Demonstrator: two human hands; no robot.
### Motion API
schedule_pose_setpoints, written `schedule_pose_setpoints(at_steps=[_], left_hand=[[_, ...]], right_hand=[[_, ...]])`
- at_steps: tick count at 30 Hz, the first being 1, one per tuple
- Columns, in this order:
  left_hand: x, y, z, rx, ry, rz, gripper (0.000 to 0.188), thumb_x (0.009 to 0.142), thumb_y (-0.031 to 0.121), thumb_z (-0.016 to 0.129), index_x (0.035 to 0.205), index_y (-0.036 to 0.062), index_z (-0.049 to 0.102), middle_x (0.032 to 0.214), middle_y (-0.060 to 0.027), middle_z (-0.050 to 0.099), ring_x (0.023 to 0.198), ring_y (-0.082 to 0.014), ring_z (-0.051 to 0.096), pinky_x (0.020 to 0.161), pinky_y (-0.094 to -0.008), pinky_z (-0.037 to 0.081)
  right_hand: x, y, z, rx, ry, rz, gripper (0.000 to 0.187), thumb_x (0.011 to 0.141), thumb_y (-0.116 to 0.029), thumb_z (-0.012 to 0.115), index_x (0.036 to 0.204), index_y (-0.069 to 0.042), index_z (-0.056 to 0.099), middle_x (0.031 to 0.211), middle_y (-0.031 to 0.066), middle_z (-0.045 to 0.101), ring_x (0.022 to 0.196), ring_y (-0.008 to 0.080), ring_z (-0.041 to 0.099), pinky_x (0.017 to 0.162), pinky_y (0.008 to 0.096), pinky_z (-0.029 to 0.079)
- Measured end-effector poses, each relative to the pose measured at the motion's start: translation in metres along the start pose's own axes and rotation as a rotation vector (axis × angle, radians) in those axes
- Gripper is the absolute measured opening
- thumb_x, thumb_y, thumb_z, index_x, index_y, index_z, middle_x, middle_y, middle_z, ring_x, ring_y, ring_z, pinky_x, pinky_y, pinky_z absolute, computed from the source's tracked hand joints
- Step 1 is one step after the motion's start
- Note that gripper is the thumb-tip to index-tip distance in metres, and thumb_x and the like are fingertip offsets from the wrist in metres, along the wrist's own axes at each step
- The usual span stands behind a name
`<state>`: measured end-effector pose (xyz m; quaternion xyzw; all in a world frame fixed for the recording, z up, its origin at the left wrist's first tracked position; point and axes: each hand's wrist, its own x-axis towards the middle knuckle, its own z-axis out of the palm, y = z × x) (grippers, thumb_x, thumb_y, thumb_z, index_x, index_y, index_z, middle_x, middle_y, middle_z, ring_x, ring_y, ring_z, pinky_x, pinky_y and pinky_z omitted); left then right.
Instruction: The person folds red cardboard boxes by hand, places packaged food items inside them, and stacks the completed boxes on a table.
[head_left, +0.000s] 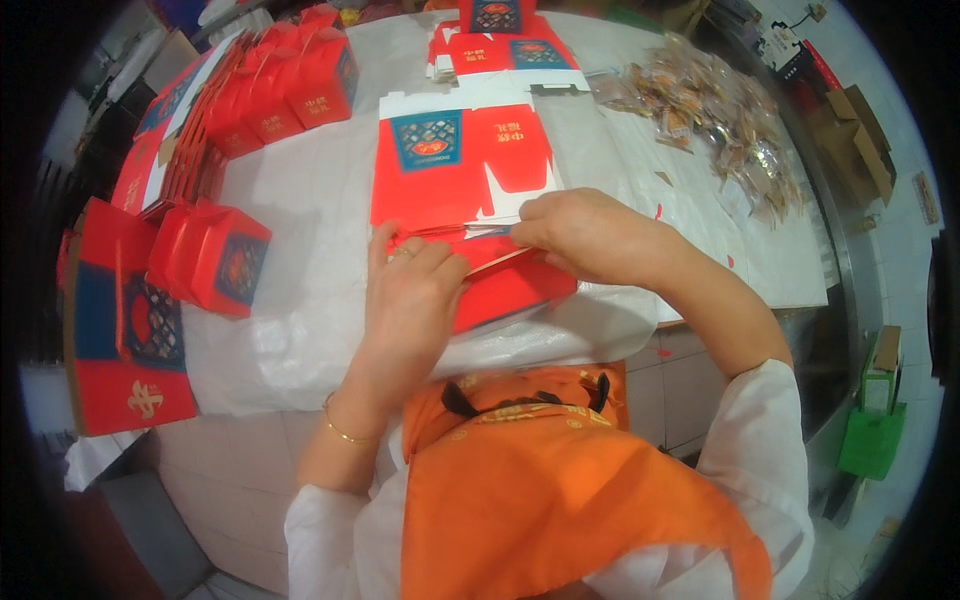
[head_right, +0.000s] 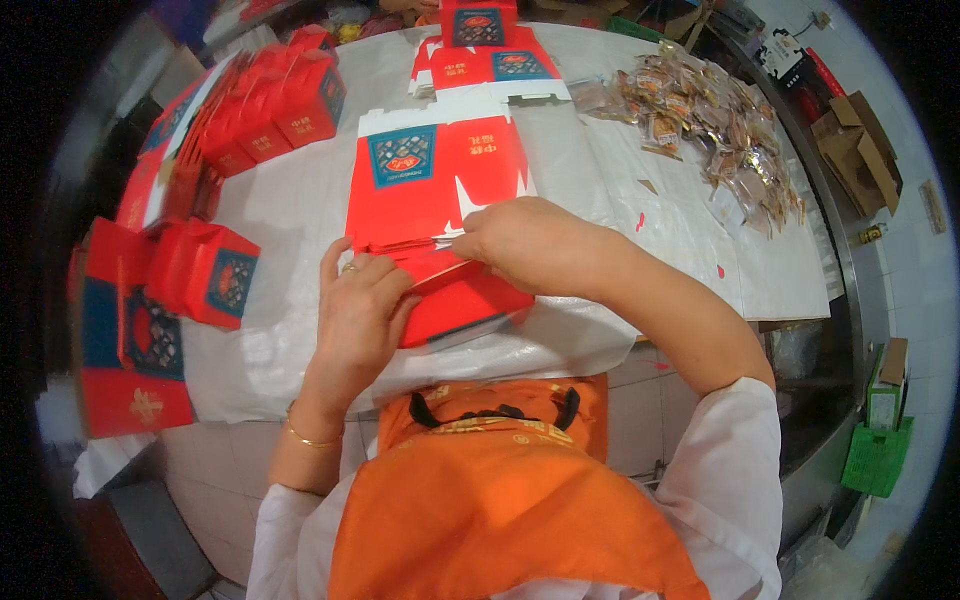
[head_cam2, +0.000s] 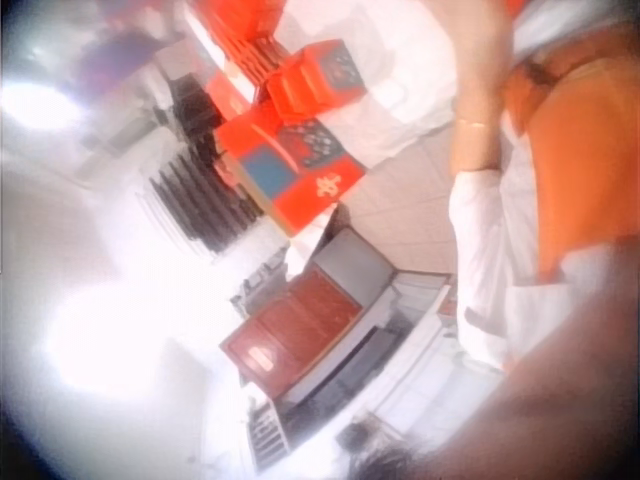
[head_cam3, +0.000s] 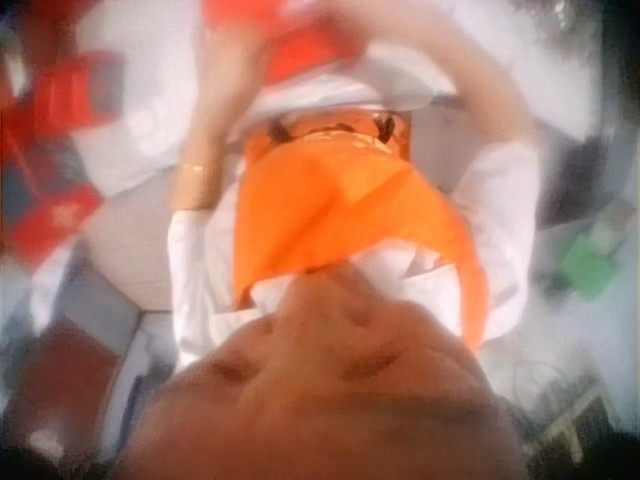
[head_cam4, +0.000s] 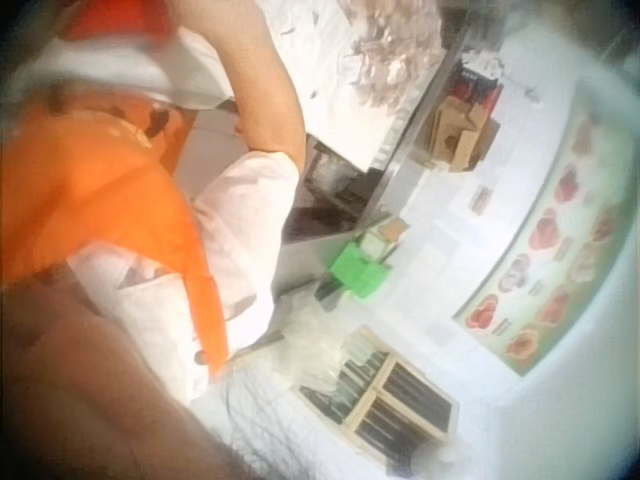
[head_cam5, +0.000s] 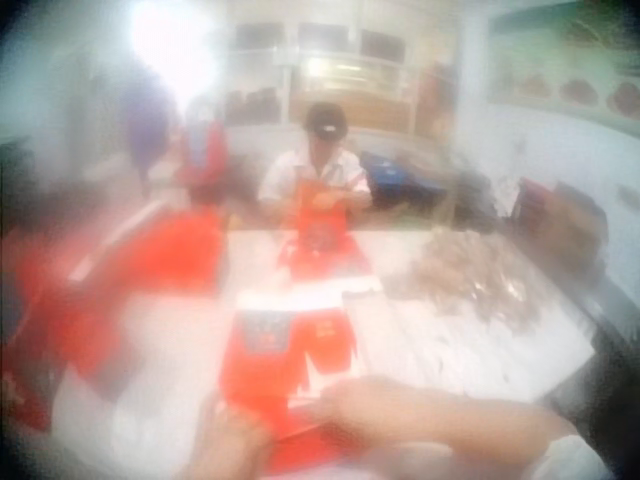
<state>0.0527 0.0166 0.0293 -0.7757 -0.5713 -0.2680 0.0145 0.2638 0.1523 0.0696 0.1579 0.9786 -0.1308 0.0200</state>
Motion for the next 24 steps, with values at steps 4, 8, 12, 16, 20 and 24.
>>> schedule_pose_setpoints(at_steps=[4, 8, 12, 16, 20, 24], left_hand=[[0.011, 0.005, 0.002, -0.066, -0.127, -0.012, 0.008, 0.083, 0.007, 0.072, 0.086, 0.0065, 0.065, 0.084, -0.0095, 0.061, 0.084, -0.0313, 0.062, 0.084, -0.0445, 0.049], [0.013, 0.002, 0.011, -0.069, -0.117, 0.073, 0.007, 0.08, 0.007, 0.07, 0.083, 0.0057, 0.064, 0.082, -0.0103, 0.06, 0.081, -0.0317, 0.063, 0.067, -0.0426, 0.051], [0.011, 0.001, 0.014, -0.035, -0.144, 0.14, 0.007, 0.077, 0.006, 0.068, 0.083, 0.0049, 0.065, 0.08, -0.0098, 0.059, 0.077, -0.0316, 0.063, 0.063, -0.0424, 0.051], [0.01, 0.0, 0.012, -0.057, -0.163, 0.129, 0.003, 0.079, 0.006, 0.065, 0.083, 0.0045, 0.065, 0.078, -0.0102, 0.059, 0.076, -0.0319, 0.064, 0.062, -0.0432, 0.05], [0.017, -0.003, 0.011, -0.016, -0.298, 0.107, 0.004, 0.081, 0.007, 0.062, 0.083, 0.0039, 0.064, 0.08, -0.0127, 0.061, 0.074, -0.0341, 0.063, 0.062, -0.0445, 0.05], [0.016, -0.002, 0.014, -0.033, -0.31, 0.034, 0.006, 0.083, 0.008, 0.061, 0.085, 0.0032, 0.064, 0.083, -0.0156, 0.064, 0.071, -0.037, 0.062, 0.061, -0.0469, 0.048]], right_hand=[[0.002, -0.003, 0.009, -0.074, 0.017, -0.06, 0.009, 0.083, -0.004, 0.065, 0.092, -0.005, 0.064, 0.09, 0.0111, 0.062, 0.091, 0.032, 0.065, 0.075, 0.0434, 0.054], [0.004, -0.01, 0.018, -0.141, -0.007, -0.063, 0.009, 0.084, -0.007, 0.064, 0.093, -0.005, 0.065, 0.09, 0.0099, 0.062, 0.091, 0.0316, 0.065, 0.075, 0.0431, 0.054], [-0.001, -0.006, 0.03, -0.106, 0.072, -0.107, 0.013, 0.083, -0.008, 0.064, 0.096, -0.006, 0.066, 0.09, 0.0095, 0.061, 0.091, 0.0314, 0.065, 0.075, 0.0433, 0.054], [-0.008, -0.001, 0.024, -0.052, 0.053, -0.042, 0.014, 0.083, -0.009, 0.064, 0.097, -0.007, 0.068, 0.09, 0.0096, 0.063, 0.092, 0.0313, 0.066, 0.075, 0.0434, 0.054], [0.009, -0.008, 0.02, -0.068, -0.15, 0.073, 0.014, 0.085, -0.009, 0.063, 0.097, -0.007, 0.069, 0.094, 0.0116, 0.066, 0.094, 0.0327, 0.068, 0.076, 0.0437, 0.055], [0.033, -0.016, 0.019, -0.107, -0.335, 0.14, 0.014, 0.088, -0.009, 0.061, 0.098, -0.006, 0.07, 0.097, 0.0141, 0.068, 0.096, 0.0351, 0.069, 0.076, 0.0451, 0.056]])
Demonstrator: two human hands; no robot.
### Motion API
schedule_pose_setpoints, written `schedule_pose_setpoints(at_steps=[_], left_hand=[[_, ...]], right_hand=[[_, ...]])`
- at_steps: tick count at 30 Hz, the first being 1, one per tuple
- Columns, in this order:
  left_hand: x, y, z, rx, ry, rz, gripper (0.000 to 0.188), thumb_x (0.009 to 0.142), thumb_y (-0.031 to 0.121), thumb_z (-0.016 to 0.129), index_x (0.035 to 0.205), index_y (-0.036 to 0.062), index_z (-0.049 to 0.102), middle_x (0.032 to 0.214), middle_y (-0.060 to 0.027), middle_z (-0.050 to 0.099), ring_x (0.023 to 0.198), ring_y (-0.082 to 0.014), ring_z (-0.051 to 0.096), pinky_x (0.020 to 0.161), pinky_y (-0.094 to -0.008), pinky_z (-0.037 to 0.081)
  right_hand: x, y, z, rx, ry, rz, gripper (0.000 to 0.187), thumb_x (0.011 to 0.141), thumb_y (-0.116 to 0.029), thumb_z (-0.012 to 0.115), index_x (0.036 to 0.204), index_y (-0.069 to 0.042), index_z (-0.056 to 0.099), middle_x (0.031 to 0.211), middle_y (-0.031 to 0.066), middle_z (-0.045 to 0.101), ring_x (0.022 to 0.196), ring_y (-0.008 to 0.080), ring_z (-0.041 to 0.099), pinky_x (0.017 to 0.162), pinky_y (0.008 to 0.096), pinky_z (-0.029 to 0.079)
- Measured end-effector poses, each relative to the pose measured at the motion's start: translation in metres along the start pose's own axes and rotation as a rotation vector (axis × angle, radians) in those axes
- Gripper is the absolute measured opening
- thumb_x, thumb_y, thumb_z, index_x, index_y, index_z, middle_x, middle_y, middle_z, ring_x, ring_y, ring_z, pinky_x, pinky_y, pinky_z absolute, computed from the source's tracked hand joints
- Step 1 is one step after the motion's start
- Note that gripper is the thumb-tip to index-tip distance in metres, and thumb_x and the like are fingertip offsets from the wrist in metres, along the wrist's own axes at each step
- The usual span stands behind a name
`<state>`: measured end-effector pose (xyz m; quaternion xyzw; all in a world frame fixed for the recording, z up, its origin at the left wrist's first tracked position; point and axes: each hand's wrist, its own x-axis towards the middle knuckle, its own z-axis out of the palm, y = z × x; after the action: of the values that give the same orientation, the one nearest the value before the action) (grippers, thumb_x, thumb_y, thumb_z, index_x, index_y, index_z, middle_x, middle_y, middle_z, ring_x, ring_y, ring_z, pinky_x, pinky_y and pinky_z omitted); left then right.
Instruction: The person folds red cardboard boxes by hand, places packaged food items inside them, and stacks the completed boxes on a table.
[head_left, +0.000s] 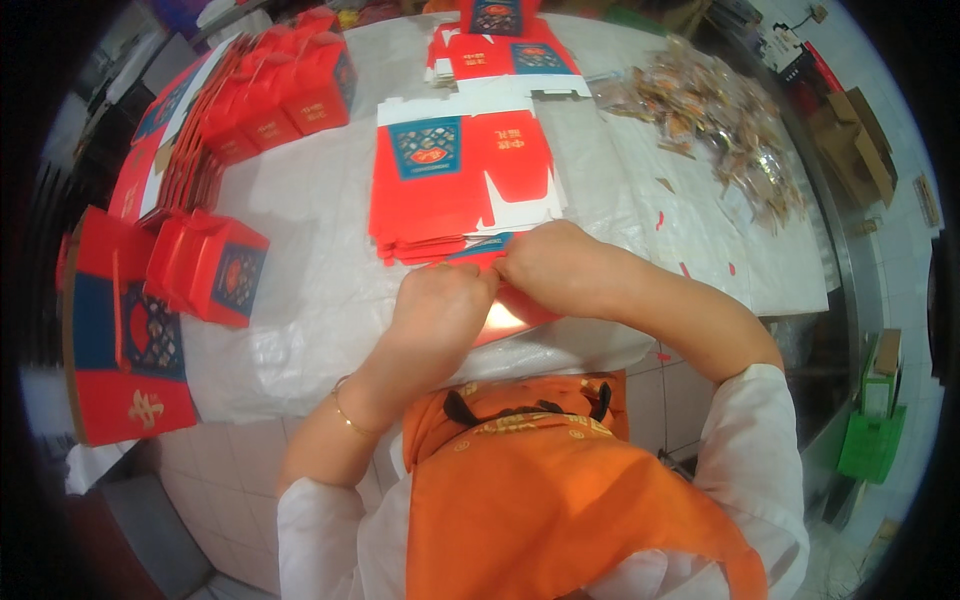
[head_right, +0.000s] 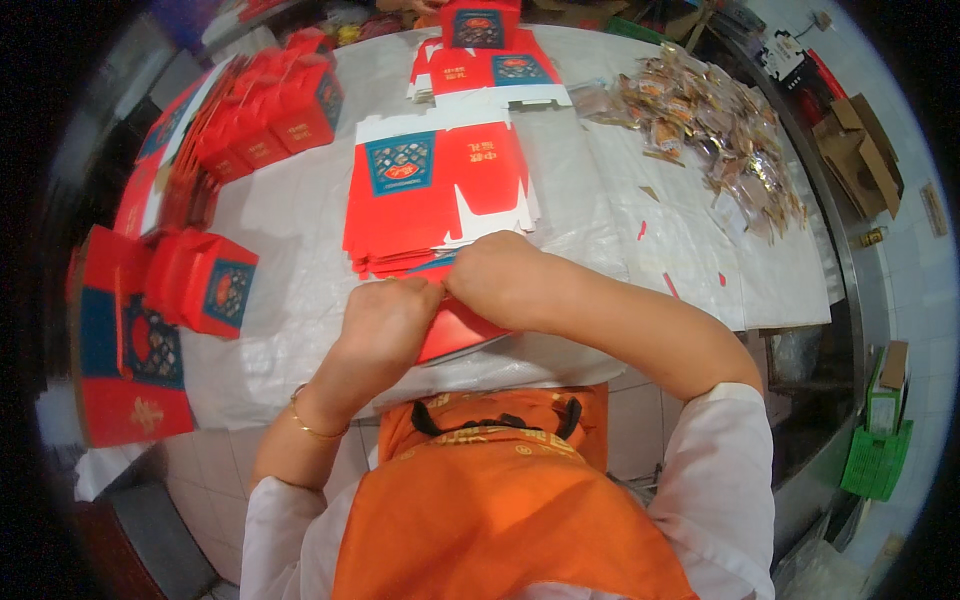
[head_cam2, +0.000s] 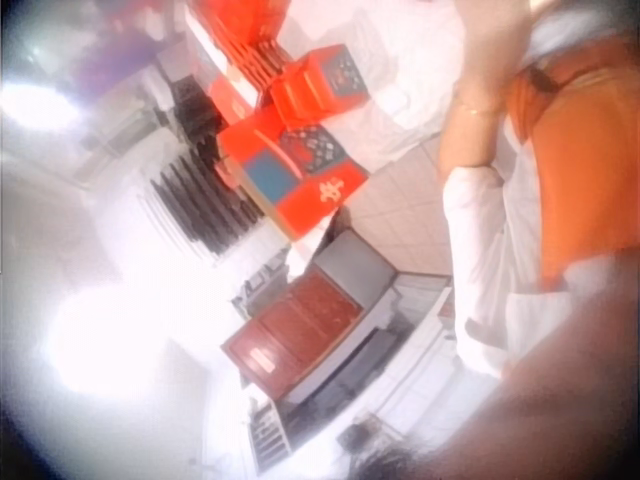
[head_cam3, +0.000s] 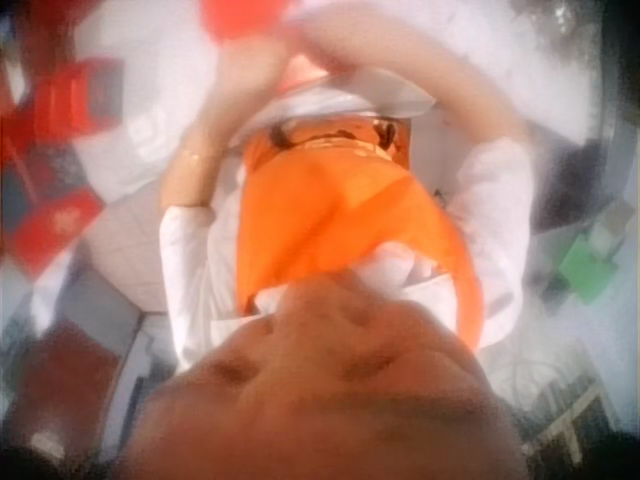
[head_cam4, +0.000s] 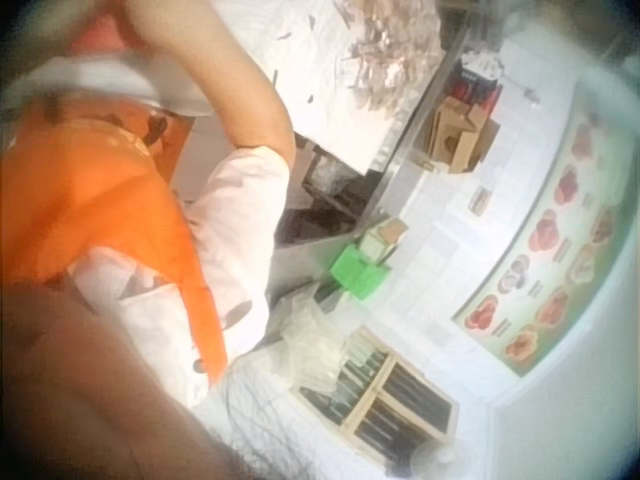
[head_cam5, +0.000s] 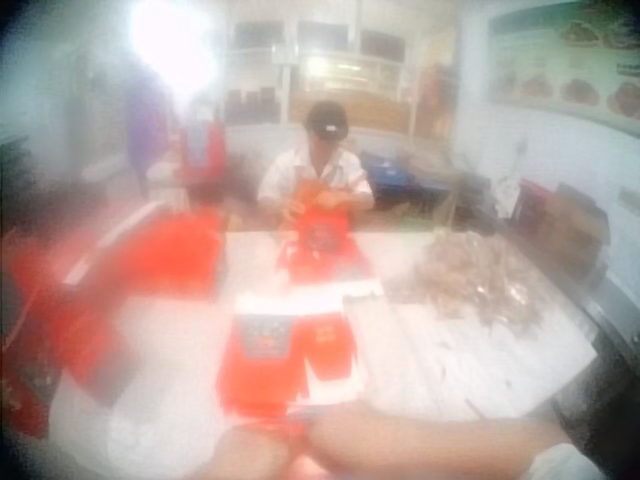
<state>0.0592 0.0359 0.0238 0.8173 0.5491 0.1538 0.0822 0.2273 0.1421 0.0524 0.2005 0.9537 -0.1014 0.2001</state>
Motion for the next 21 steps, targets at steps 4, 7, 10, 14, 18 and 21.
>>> schedule_pose_setpoints(at_steps=[4, 7, 10, 14, 18, 21], left_hand=[[-0.006, -0.001, -0.001, -0.002, 0.187, -0.104, 0.007, 0.082, 0.007, 0.067, 0.088, 0.0041, 0.064, 0.084, -0.0118, 0.065, 0.08, -0.0329, 0.063, 0.081, -0.0468, 0.05], [-0.018, -0.002, 0.009, 0.01, 0.479, -0.13, 0.013, 0.078, 0.006, 0.073, 0.088, 0.0066, 0.065, 0.085, -0.0073, 0.064, 0.092, -0.028, 0.064, 0.099, -0.0492, 0.044], [-0.028, 0.001, 0.023, 0.041, 0.529, -0.17, 0.017, 0.074, 0.005, 0.077, 0.086, 0.0097, 0.065, 0.086, -0.0034, 0.063, 0.102, -0.0238, 0.063, 0.11, -0.0519, 0.037], [-0.038, 0.005, 0.018, 0.168, 0.406, -0.175, 0.016, 0.073, 0.005, 0.077, 0.082, 0.0121, 0.065, 0.089, -0.0009, 0.063, 0.105, -0.0218, 0.064, 0.113, -0.0536, 0.035], [-0.037, 0.005, 0.013, 0.143, 0.372, -0.17, 0.02, 0.072, 0.004, 0.076, 0.085, 0.0132, 0.065, 0.092, 0.0006, 0.062, 0.104, -0.0211, 0.064, 0.115, -0.0544, 0.032], [-0.04, -0.002, 0.019, 0.142, 0.45, -0.113, 0.024, 0.074, 0.006, 0.078, 0.093, 0.0131, 0.064, 0.094, 0.0002, 0.061, 0.101, -0.0213, 0.063, 0.116, -0.0538, 0.031]], right_hand=[[0.006, -0.002, -0.003, 0.031, 0.135, -0.064, 0.016, 0.087, -0.009, 0.061, 0.101, -0.006, 0.069, 0.098, 0.0146, 0.068, 0.096, 0.0356, 0.069, 0.076, 0.045, 0.056], [0.004, -0.004, 0.004, 0.09, 0.217, -0.104, 0.017, 0.087, -0.007, 0.061, 0.102, -0.006, 0.067, 0.098, 0.0135, 0.067, 0.094, 0.0354, 0.067, 0.077, 0.0452, 0.055], [-0.014, -0.005, 0.011, 0.147, 0.314, -0.121, 0.014, 0.088, -0.009, 0.062, 0.101, -0.006, 0.066, 0.095, 0.0115, 0.065, 0.093, 0.0341, 0.066, 0.077, 0.0458, 0.054], [-0.042, -0.003, 0.001, 0.234, 0.473, -0.204, 0.031, 0.087, -0.022, 0.075, 0.111, -0.006, 0.066, 0.1, 0.0116, 0.067, 0.094, 0.0304, 0.066, 0.082, 0.0445, 0.054], [-0.057, 0.038, -0.023, 0.535, 0.362, -0.244, 0.049, 0.089, -0.026, 0.076, 0.131, -0.004, 0.063, 0.116, 0.0156, 0.07, 0.103, 0.0311, 0.067, 0.09, 0.0426, 0.054], [-0.047, 0.083, -0.027, 0.676, 0.286, -0.246, 0.058, 0.09, -0.027, 0.075, 0.141, -0.004, 0.059, 0.131, 0.0166, 0.067, 0.12, 0.0297, 0.064, 0.101, 0.0419, 0.05]])
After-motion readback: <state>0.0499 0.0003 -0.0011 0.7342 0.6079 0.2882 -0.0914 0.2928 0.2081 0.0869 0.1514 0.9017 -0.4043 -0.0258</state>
